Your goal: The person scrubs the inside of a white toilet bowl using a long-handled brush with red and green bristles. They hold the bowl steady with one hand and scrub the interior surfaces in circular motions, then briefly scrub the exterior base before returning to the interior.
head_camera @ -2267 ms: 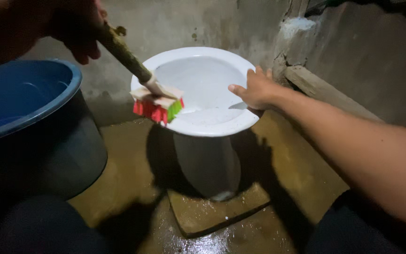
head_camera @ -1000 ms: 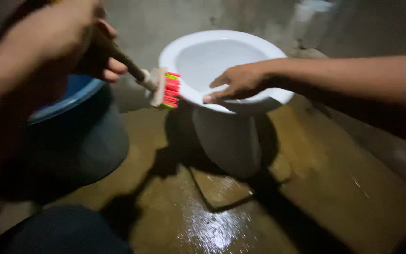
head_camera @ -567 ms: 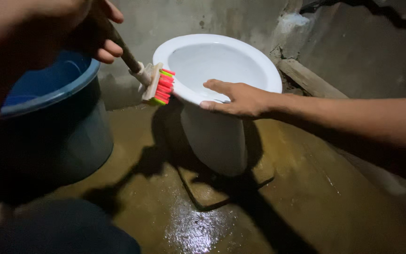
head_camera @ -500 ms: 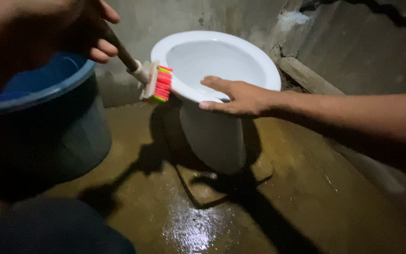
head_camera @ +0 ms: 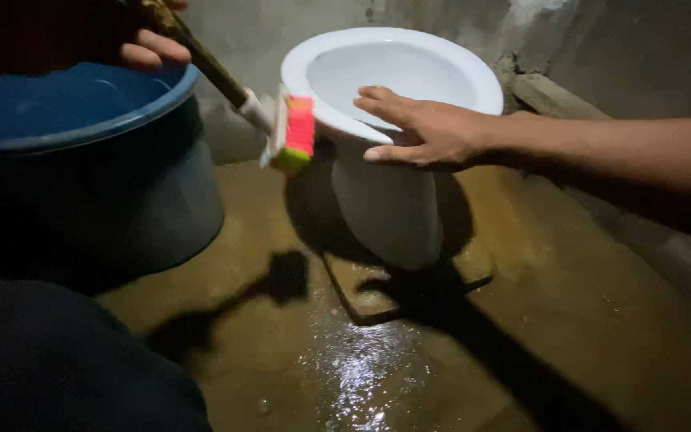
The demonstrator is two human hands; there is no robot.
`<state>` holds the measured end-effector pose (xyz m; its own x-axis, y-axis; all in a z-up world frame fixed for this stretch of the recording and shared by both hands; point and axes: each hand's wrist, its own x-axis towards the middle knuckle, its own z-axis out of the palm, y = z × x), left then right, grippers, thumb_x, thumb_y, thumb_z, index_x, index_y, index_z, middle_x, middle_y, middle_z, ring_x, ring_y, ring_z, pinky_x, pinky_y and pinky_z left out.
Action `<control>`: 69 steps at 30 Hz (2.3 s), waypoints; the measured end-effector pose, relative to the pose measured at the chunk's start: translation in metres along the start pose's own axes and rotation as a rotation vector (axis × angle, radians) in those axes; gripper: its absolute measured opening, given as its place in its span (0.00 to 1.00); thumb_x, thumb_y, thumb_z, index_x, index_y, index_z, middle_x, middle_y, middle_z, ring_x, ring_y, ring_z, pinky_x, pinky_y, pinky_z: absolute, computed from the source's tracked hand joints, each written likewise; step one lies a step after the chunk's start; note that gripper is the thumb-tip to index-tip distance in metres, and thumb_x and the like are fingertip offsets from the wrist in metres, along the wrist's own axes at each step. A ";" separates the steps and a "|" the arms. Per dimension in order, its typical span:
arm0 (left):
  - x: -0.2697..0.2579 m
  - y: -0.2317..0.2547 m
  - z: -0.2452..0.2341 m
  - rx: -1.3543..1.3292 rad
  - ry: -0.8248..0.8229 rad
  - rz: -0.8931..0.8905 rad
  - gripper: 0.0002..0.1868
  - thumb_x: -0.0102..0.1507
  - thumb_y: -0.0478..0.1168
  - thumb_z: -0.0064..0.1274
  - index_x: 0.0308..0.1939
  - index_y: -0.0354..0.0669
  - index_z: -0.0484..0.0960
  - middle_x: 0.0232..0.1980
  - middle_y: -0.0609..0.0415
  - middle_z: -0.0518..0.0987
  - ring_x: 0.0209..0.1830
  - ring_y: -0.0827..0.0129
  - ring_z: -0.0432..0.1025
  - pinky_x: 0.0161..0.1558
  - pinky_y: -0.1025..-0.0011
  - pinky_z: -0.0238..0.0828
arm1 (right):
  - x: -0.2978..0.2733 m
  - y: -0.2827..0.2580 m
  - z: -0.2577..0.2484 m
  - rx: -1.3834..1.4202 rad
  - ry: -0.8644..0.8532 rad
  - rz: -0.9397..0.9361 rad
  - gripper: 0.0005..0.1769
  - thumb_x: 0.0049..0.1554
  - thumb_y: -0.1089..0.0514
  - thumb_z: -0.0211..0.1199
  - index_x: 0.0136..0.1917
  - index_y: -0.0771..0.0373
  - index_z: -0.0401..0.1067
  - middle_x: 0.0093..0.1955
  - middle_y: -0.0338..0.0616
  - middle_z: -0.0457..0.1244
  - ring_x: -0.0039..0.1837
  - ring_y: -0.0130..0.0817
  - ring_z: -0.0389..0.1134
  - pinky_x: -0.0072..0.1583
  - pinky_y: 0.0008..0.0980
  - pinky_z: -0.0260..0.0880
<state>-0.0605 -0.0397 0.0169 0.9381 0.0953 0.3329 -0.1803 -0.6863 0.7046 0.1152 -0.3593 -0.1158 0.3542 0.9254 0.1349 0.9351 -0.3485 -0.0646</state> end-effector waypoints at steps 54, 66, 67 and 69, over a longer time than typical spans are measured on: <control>-0.130 0.004 0.291 -0.828 0.028 -0.970 0.32 0.67 0.62 0.48 0.70 0.53 0.66 0.29 0.54 0.70 0.20 0.75 0.60 0.18 0.76 0.61 | 0.016 0.050 0.014 -0.076 -0.187 0.022 0.64 0.51 0.18 0.52 0.82 0.65 0.40 0.84 0.62 0.31 0.82 0.58 0.42 0.74 0.52 0.52; -0.135 -0.037 0.296 -0.848 -0.011 -1.128 0.28 0.75 0.42 0.31 0.79 0.64 0.51 0.38 0.49 0.73 0.23 0.75 0.60 0.22 0.77 0.61 | 0.011 0.042 0.011 -0.053 -0.194 0.062 0.60 0.55 0.20 0.49 0.82 0.62 0.41 0.85 0.60 0.32 0.85 0.55 0.35 0.77 0.53 0.46; -0.137 -0.033 0.302 -0.824 -0.012 -1.121 0.26 0.75 0.42 0.33 0.78 0.60 0.55 0.38 0.50 0.74 0.23 0.76 0.61 0.22 0.77 0.62 | 0.012 0.044 0.012 -0.063 -0.203 0.077 0.59 0.54 0.20 0.49 0.82 0.61 0.40 0.85 0.60 0.31 0.85 0.55 0.36 0.76 0.53 0.46; -0.147 -0.017 0.318 -0.774 -0.004 -1.119 0.24 0.74 0.41 0.36 0.75 0.51 0.63 0.38 0.52 0.75 0.24 0.77 0.63 0.21 0.78 0.63 | 0.020 0.044 0.016 -0.073 -0.224 0.097 0.60 0.53 0.20 0.48 0.83 0.59 0.40 0.86 0.60 0.30 0.84 0.55 0.38 0.76 0.54 0.47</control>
<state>-0.1012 -0.2713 -0.2437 0.6911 0.3258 -0.6451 0.5544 0.3336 0.7624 0.1636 -0.3540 -0.1315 0.4386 0.8940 -0.0913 0.8980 -0.4399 0.0063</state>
